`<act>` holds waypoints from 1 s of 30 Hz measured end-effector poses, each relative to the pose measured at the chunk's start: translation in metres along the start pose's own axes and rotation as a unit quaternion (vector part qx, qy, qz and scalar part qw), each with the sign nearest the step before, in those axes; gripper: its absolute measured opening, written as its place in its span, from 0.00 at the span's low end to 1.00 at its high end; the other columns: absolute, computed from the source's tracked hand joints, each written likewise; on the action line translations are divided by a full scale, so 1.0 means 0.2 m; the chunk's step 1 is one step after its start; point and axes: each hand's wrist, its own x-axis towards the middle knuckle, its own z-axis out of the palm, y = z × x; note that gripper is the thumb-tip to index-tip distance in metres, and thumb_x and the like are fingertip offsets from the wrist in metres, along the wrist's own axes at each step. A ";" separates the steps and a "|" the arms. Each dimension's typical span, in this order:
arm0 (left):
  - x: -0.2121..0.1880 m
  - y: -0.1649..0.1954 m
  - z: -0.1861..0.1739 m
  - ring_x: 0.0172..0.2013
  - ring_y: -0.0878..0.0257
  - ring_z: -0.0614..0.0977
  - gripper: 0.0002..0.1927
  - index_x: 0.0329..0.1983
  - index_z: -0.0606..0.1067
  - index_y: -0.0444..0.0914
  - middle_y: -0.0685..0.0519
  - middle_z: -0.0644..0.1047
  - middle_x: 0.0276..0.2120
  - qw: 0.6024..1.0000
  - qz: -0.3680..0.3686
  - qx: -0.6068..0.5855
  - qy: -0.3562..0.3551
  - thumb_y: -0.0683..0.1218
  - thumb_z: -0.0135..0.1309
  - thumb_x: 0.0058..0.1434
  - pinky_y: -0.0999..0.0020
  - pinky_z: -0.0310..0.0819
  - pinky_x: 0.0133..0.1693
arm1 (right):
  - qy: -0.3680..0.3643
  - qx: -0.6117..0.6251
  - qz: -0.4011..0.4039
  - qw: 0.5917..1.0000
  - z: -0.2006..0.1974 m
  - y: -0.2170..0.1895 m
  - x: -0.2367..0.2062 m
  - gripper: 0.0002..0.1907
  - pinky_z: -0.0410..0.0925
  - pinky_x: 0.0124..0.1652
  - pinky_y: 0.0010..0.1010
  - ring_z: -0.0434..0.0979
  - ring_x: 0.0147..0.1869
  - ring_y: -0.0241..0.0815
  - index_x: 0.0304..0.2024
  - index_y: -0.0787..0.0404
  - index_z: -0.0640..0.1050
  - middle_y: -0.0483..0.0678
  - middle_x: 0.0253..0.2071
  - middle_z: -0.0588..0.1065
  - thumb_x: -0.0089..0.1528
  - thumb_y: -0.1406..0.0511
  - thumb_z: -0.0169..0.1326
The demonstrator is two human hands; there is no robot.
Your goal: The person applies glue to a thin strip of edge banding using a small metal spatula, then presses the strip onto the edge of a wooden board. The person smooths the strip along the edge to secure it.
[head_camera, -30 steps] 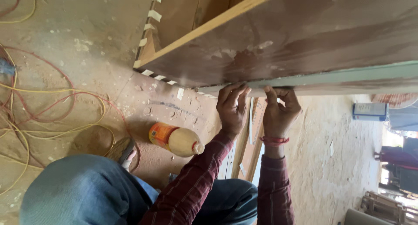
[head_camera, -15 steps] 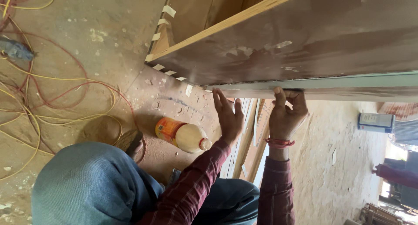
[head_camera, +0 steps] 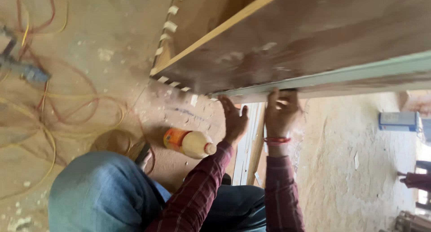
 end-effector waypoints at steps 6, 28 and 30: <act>-0.01 0.05 0.00 0.73 0.39 0.50 0.46 0.75 0.39 0.28 0.35 0.40 0.76 0.996 0.036 0.064 0.058 0.51 0.52 0.67 0.55 0.49 0.71 | 0.019 -0.056 -0.055 0.997 0.09 -0.12 -0.03 0.14 0.76 0.31 0.32 0.80 0.34 0.43 0.35 0.63 0.74 0.51 0.33 0.78 0.61 0.63 0.66; -0.03 0.19 0.03 0.62 0.36 0.70 0.38 0.68 0.60 0.25 0.30 0.65 0.65 0.965 0.120 0.200 0.118 0.51 0.53 0.60 0.51 0.63 0.64 | 0.244 0.020 -0.019 0.969 -0.24 -0.41 0.38 0.16 0.66 0.33 0.35 0.73 0.31 0.41 0.30 0.57 0.69 0.43 0.26 0.71 0.51 0.66 0.66; -0.03 0.19 0.03 0.63 0.36 0.69 0.38 0.68 0.59 0.25 0.29 0.64 0.65 0.963 0.127 0.208 0.115 0.51 0.53 0.59 0.51 0.62 0.64 | 0.286 0.012 -0.034 0.958 -0.31 -0.47 0.45 0.17 0.65 0.33 0.36 0.70 0.32 0.41 0.33 0.56 0.68 0.44 0.27 0.68 0.51 0.68 0.64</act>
